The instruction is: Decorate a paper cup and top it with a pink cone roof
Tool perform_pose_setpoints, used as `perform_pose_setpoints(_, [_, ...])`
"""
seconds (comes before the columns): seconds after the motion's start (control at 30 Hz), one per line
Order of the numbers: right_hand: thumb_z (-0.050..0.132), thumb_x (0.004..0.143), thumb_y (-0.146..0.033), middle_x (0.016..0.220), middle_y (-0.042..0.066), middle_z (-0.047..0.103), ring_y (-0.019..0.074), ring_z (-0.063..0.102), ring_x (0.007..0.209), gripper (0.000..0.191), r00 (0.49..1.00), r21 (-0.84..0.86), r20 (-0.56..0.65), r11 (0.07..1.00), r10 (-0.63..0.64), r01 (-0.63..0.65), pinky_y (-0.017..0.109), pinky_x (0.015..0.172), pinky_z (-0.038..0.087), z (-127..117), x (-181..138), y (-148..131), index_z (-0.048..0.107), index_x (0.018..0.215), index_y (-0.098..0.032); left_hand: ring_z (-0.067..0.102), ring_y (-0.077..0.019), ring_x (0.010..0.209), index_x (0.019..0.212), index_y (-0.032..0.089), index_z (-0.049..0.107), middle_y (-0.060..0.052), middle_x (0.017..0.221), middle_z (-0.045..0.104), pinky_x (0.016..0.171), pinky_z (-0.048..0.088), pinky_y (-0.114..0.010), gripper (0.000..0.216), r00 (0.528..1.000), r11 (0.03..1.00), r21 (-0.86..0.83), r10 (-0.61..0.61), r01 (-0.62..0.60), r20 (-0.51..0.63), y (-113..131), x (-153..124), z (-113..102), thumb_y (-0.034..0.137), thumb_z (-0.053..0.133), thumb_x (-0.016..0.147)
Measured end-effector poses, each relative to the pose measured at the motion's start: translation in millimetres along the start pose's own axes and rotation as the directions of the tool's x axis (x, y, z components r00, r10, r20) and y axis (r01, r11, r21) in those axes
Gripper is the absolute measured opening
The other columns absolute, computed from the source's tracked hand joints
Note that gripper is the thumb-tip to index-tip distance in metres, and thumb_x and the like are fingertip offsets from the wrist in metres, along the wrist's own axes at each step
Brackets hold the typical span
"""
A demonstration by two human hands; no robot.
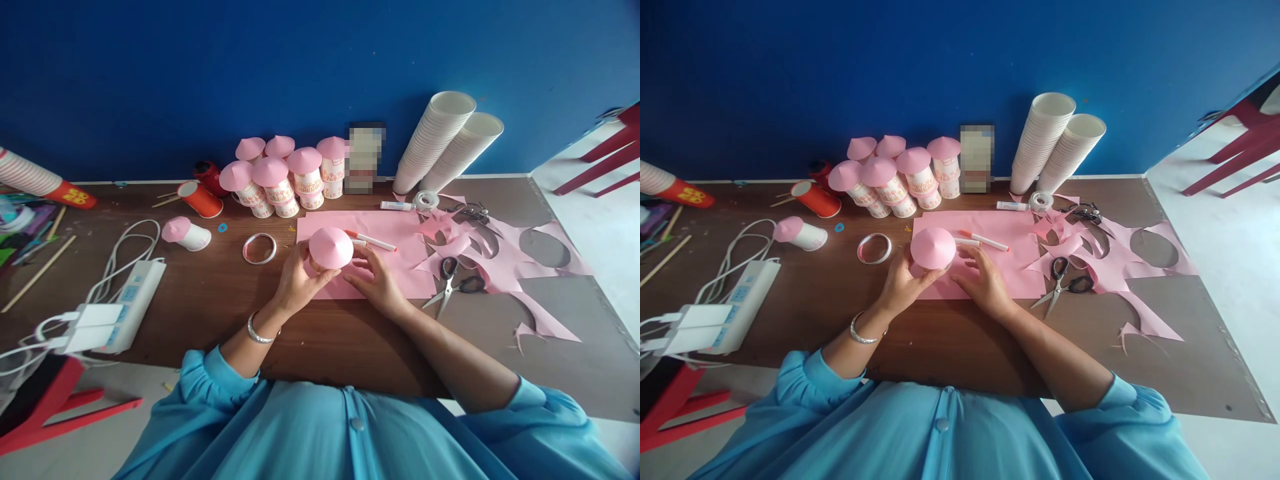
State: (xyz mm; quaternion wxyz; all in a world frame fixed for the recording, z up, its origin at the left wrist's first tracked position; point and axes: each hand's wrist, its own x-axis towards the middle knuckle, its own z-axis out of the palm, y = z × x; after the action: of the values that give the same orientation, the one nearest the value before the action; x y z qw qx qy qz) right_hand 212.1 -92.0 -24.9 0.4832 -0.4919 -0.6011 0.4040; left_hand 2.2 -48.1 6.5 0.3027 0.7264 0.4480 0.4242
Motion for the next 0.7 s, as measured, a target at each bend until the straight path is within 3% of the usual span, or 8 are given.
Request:
perform_pose_setpoints(0.3, [0.082,0.084,-0.044,0.148,0.014,0.065,0.0399,0.061,0.137,0.073,0.997,-0.155,-0.017,0.985,0.070,-0.072,0.059,0.112,0.053,4,-2,-4,0.054,0.149,-0.027,0.072,-0.0285,0.112,0.126,0.019,0.061,-0.012,0.120,0.073,0.095,0.060,-0.041,0.053,0.991,0.995,0.042,0.082,-0.087,0.104,3,-10,18,0.040,0.085,0.084])
perform_pose_setpoints(0.43, [0.081,0.085,-0.043,0.151,0.016,0.062,0.0396,0.059,0.140,0.073,0.999,-0.213,-0.040,0.977,-0.006,-0.003,0.060,0.116,0.050,4,0,-2,0.052,0.150,-0.026,0.071,-0.0308,0.117,0.131,0.019,0.060,-0.015,0.124,0.073,0.099,0.060,-0.045,0.055,0.986,0.986,0.094,0.130,-0.140,0.104,2,-10,16,0.043,0.083,0.087])
perform_pose_setpoints(0.7, [0.077,0.086,-0.041,0.139,0.015,0.069,0.0381,0.065,0.131,0.064,0.990,-0.363,-0.028,0.924,-0.140,0.120,0.059,0.110,0.055,6,-1,8,0.055,0.144,-0.025,0.073,-0.0315,0.116,0.129,0.017,0.060,-0.016,0.122,0.074,0.097,0.062,-0.045,0.056,0.985,0.977,0.136,0.152,-0.162,0.087,-7,-14,18,0.043,0.084,0.086])
